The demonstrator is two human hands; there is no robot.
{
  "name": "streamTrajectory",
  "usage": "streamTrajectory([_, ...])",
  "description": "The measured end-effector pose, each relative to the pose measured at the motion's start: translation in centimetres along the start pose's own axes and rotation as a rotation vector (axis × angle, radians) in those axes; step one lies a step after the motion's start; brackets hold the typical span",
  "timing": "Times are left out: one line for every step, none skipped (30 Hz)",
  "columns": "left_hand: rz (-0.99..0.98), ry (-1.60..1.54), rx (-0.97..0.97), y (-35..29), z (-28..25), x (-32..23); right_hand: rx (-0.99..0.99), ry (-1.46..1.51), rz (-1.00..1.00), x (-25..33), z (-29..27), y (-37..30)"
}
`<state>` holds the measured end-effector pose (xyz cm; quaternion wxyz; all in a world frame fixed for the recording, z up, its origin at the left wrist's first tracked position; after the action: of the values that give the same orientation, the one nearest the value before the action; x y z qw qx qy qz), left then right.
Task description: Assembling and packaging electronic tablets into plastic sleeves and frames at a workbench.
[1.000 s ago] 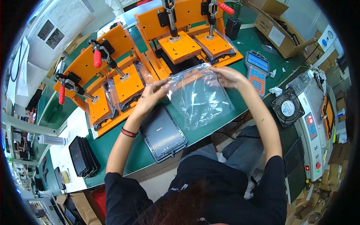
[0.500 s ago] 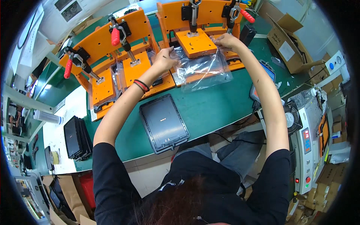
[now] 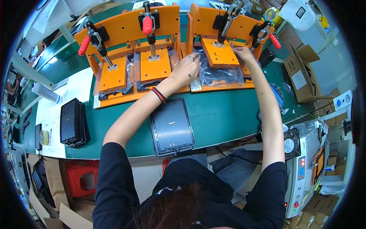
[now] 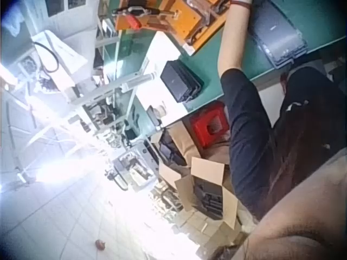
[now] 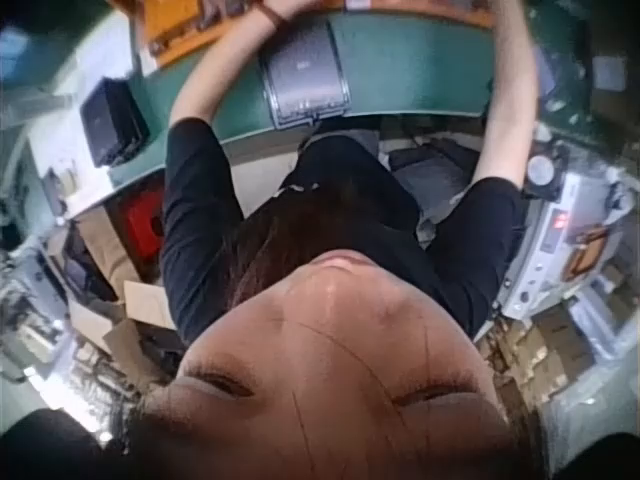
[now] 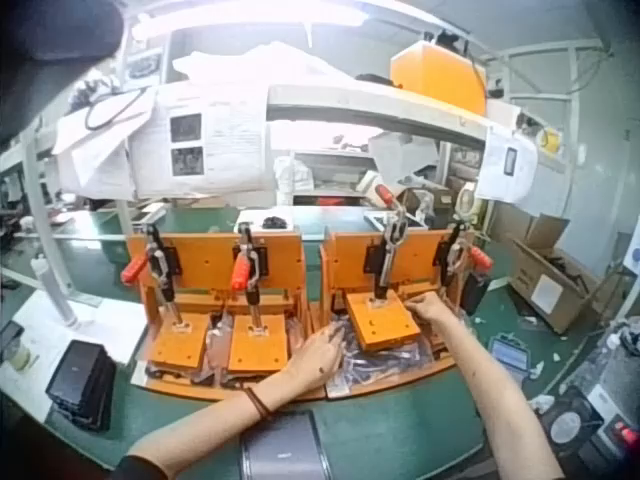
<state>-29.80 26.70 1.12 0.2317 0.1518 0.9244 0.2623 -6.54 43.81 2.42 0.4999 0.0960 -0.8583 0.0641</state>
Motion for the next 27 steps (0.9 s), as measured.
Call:
streamTrajectory([0.021, 0.093, 0.064, 0.4, 0.7, -0.6, -0.075, 0.017, -0.018, -0.9, -0.7, 0.5])
streamTrajectory([0.034, 0.201, 0.125, 0.5, 1.0, -0.9, -0.137, 0.040, -0.044, -1.2, -0.8, 0.9])
streamTrajectory([0.037, 0.295, 0.205, 0.6, 1.3, -1.2, -0.141, 0.040, -0.048, -1.7, -1.1, 1.1])
streamTrajectory([0.035, 0.296, 0.204, 0.7, 1.2, -1.3, -0.139, 0.090, -0.022, -1.9, -1.1, 1.2])
streamTrajectory([0.080, 0.465, 0.225, 0.7, 1.3, -1.5, -0.139, 0.139, 0.003, -2.1, -1.2, 1.4])
streamTrajectory([0.127, 0.633, 0.246, 0.9, 1.4, -1.6, -0.140, 0.137, 0.002, -2.1, -1.7, 1.5])
streamTrajectory([0.082, 0.735, 0.380, 1.3, 1.5, -1.6, -0.083, 0.109, 0.014, -1.9, -1.9, 1.4])
streamTrajectory([0.071, 0.739, 0.386, 1.7, 0.7, -2.1, -0.021, 0.084, 0.025, -1.3, -1.6, 1.1])
streamTrajectory([0.065, 0.836, 0.553, 2.1, 0.1, -2.4, -0.027, 0.050, 0.032, -0.8, -1.1, 0.7])
streamTrajectory([0.068, 0.929, 0.714, 2.5, 0.0, -2.7, -0.028, 0.049, 0.030, -0.7, -1.3, 0.7])
streamTrajectory([0.067, 0.929, 0.711, 2.8, 0.1, -2.9, -0.014, 0.023, 0.013, -0.6, -1.5, 0.7])
streamTrajectory([0.101, 1.075, 0.714, 3.0, 0.1, -3.2, 0.000, -0.002, -0.005, -0.5, -1.6, 0.7])
streamTrajectory([0.141, 1.219, 0.711, 3.4, 0.1, -3.4, -0.005, -0.004, -0.004, -0.9, -1.8, 0.8])
streamTrajectory([0.145, 1.217, 0.707, 3.6, 0.1, -3.5, -0.037, 0.004, -0.047, -1.2, -1.9, 1.0])
streamTrajectory([0.176, 1.268, 0.705, 3.9, 0.0, -3.5, -0.069, 0.013, -0.091, -1.5, -2.0, 1.1])
streamTrajectory([0.203, 1.320, 0.706, 4.1, -0.2, -3.5, -0.069, 0.012, -0.092, -1.6, -1.8, 1.1])
streamTrajectory([0.170, 1.367, 0.702, 4.3, -0.5, -3.4, -0.091, 0.005, -0.116, -1.8, -1.5, 1.1])
streamTrajectory([0.168, 1.368, 0.701, 4.4, -0.7, -3.4, -0.112, -0.001, -0.140, -1.9, -1.2, 1.2])
streamTrajectory([0.149, 1.443, 0.633, 4.6, -1.0, -3.5, -0.133, 0.035, -0.117, -2.2, -1.1, 1.4])
streamTrajectory([0.130, 1.517, 0.563, 4.9, -1.4, -3.6, -0.136, 0.034, -0.116, -2.5, -1.1, 1.5])
streamTrajectory([0.173, 1.461, 0.556, 5.0, -1.8, -3.5, -0.143, 0.028, -0.128, -2.7, -1.1, 1.7])
streamTrajectory([0.169, 1.465, 0.555, 4.8, -1.4, -2.9, -0.144, 0.025, -0.146, -2.8, -0.8, 2.1])
streamTrajectory([0.165, 1.282, 0.470, 4.5, -0.9, -2.5, -0.127, 0.060, -0.091, -3.1, -0.9, 2.6])
streamTrajectory([0.161, 1.099, 0.384, 4.3, -0.4, -1.9, -0.131, 0.060, -0.093, -3.4, -1.0, 2.8])
streamTrajectory([0.229, 0.923, 0.423, 3.8, -0.5, -2.2, -0.134, -0.049, -0.161, -4.1, -1.6, 2.8])
streamTrajectory([0.236, 0.924, 0.421, 3.0, -0.5, -2.2, -0.131, -0.157, -0.234, -3.9, -1.8, 2.7])
streamTrajectory([0.236, 0.856, 0.475, 2.1, -0.3, -2.4, -0.141, -0.157, -0.230, -3.9, -2.4, 2.6])
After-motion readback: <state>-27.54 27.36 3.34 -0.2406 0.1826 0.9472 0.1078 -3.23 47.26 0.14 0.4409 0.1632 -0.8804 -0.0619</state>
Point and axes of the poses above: each hand's wrist, its own y-axis towards the middle knuckle, its own z-axis out of the palm, x = y × z, the point moved 2 cm from there along y, towards the middle knuckle, and after that the axes turned 9 degrees about -z, right-handed, at the moved point
